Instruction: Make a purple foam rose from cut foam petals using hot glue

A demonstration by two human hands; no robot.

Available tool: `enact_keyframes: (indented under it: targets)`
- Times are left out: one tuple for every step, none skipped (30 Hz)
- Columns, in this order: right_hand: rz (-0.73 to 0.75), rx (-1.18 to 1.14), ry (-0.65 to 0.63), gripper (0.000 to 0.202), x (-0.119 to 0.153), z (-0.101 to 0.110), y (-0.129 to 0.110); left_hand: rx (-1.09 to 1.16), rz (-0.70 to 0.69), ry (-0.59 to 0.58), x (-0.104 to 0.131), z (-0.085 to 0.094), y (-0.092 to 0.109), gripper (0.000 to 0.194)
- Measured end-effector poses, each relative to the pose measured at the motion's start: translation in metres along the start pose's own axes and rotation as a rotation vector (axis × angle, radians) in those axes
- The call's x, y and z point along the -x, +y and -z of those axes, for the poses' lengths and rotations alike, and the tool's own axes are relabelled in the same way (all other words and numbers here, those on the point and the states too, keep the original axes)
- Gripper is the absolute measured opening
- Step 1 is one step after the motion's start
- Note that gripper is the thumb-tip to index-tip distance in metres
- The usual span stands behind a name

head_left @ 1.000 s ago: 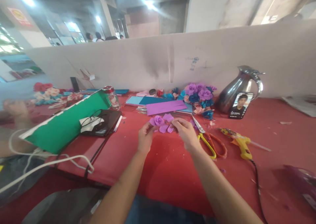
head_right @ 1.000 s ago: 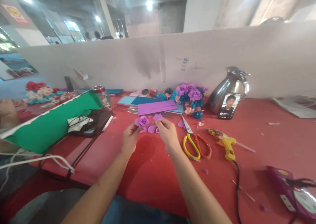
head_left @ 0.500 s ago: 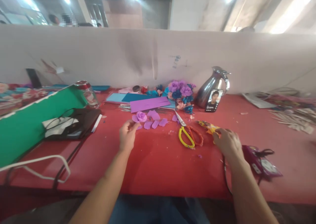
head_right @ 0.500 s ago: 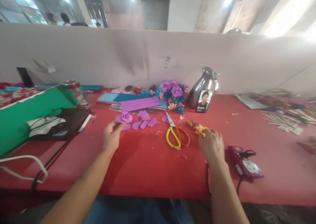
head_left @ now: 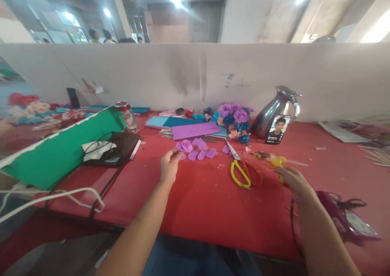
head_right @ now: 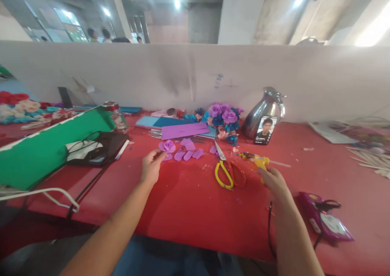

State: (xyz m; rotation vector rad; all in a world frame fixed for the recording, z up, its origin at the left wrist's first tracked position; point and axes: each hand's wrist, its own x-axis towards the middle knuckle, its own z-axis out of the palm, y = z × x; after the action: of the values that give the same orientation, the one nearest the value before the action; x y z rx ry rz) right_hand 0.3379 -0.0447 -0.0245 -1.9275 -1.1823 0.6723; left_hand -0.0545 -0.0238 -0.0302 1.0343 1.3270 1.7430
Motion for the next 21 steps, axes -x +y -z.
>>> enact_keyframes:
  targets:
    - [-0.051, -0.23, -0.047, 0.007, 0.006, -0.002, -0.01, 0.002, 0.008, 0.005, 0.0, 0.0, 0.0, 0.026]
    - [-0.085, -0.445, -0.086, 0.013, 0.013, -0.006, -0.024, 0.004, 0.007, 0.014, 0.0, 0.0, -0.001, 0.026]
    - [-0.073, -0.617, -0.173, 0.021, 0.021, -0.011, -0.04, 0.003, -0.001, 0.021, -0.001, 0.0, -0.002, 0.025]
    - [-0.037, -0.722, -0.264, 0.027, 0.029, -0.018, -0.059, -0.005, -0.015, 0.028, -0.001, 0.0, -0.002, 0.025]
    - [0.03, -0.788, -0.329, 0.031, 0.038, -0.026, -0.077, -0.021, -0.032, 0.037, -0.002, 0.001, -0.003, 0.024]
    - [0.11, -0.826, -0.353, 0.034, 0.046, -0.035, -0.095, -0.047, -0.051, 0.047, -0.002, 0.001, -0.003, 0.023]
    - [0.188, -0.826, -0.393, 0.034, 0.054, -0.046, -0.11, -0.082, -0.072, 0.061, -0.002, 0.002, -0.003, 0.022]
    - [0.258, -0.802, -0.432, 0.031, 0.062, -0.057, -0.122, -0.125, -0.093, 0.075, -0.003, 0.003, -0.002, 0.02]
    - [0.328, -0.768, -0.47, 0.028, 0.069, -0.069, -0.131, -0.168, -0.116, 0.09, -0.003, 0.004, -0.002, 0.019]
    - [0.385, -0.733, -0.489, 0.027, 0.075, -0.081, -0.136, -0.205, -0.138, 0.106, -0.003, 0.005, -0.002, 0.018]
    - [0.422, -0.683, -0.505, 0.027, 0.081, -0.092, -0.138, -0.232, -0.159, 0.118, -0.003, 0.006, -0.001, 0.017]
    - [0.44, -0.621, -0.506, 0.027, 0.086, -0.103, -0.137, -0.251, -0.176, 0.129, -0.003, 0.007, -0.001, 0.016]
    - [0.445, -0.559, -0.495, 0.026, 0.09, -0.111, -0.134, -0.263, -0.192, 0.137, -0.003, 0.007, -0.002, 0.015]
    - [0.451, -0.507, -0.476, 0.025, 0.094, -0.118, -0.131, -0.272, -0.205, 0.143, -0.003, 0.007, -0.002, 0.015]
    - [0.469, -0.461, -0.463, 0.024, 0.098, -0.123, -0.128, -0.28, -0.215, 0.143, -0.003, 0.007, -0.002, 0.014]
    - [0.5, -0.427, -0.456, 0.023, 0.101, -0.126, -0.125, -0.288, -0.224, 0.138, -0.003, 0.007, -0.003, 0.014]
    - [0.543, -0.402, -0.454, 0.022, 0.104, -0.127, -0.124, -0.295, -0.229, 0.129, -0.002, 0.006, -0.002, 0.014]
    - [0.59, -0.379, -0.46, 0.023, 0.106, -0.127, -0.122, -0.301, -0.231, 0.12, -0.002, 0.005, -0.002, 0.014]
    - [0.633, -0.353, -0.467, 0.023, 0.108, -0.126, -0.122, -0.302, -0.23, 0.113, -0.001, 0.004, -0.001, 0.014]
    - [0.665, -0.325, -0.472, 0.024, 0.109, -0.126, -0.122, -0.298, -0.228, 0.109, 0.0, 0.003, 0.0, 0.013]
    - [0.685, -0.295, -0.469, 0.025, 0.11, -0.125, -0.122, -0.292, -0.227, 0.109, 0.001, 0.002, 0.001, 0.013]
